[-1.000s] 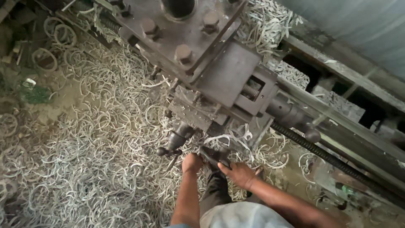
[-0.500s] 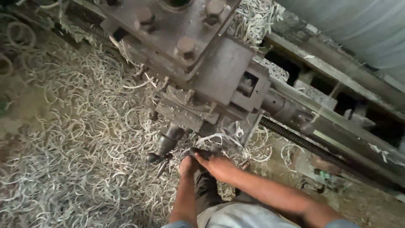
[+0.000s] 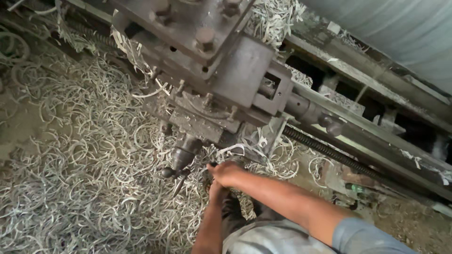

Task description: The person operates a metal turning machine, using both hands to turn control knobs and levers. The machine cuts a metal rod, producing continuous metal shavings that accumulate on the floor. The person repeatedly adjusts the machine controls to manage the cutting process.

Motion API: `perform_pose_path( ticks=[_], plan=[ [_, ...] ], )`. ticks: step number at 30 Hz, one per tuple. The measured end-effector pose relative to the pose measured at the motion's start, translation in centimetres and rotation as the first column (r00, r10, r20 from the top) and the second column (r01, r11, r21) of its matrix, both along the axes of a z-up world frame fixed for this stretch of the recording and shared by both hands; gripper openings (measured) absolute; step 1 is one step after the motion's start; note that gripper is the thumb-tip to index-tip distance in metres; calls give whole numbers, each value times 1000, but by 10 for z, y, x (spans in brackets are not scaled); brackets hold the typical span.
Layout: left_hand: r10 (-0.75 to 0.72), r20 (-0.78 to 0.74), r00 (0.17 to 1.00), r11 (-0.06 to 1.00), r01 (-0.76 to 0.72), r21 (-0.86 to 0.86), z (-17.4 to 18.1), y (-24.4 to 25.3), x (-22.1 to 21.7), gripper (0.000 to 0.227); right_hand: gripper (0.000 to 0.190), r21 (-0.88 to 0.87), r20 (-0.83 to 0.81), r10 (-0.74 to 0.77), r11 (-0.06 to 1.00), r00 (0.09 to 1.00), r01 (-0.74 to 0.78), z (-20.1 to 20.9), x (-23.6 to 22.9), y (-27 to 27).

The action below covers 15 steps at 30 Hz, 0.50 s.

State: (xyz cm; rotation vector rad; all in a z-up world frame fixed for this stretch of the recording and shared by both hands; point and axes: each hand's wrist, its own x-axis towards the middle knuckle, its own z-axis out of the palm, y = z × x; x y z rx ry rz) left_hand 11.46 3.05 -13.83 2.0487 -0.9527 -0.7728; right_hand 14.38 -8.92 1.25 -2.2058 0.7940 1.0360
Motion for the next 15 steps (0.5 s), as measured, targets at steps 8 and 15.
perform_pose_path(
  ticks=[8, 15],
  plan=[
    [-8, -36, 999, 949, 19, 314, -16, -7, -36, 60, 60, 31, -33, 297, 955, 954, -296, -57, 31, -3],
    [4, -17, 1000, 896, 4, 445, 4, -7, -54, 78, 42, -13, 38, 458, 889, 888, -458, -58, 45, -1]
  ],
)
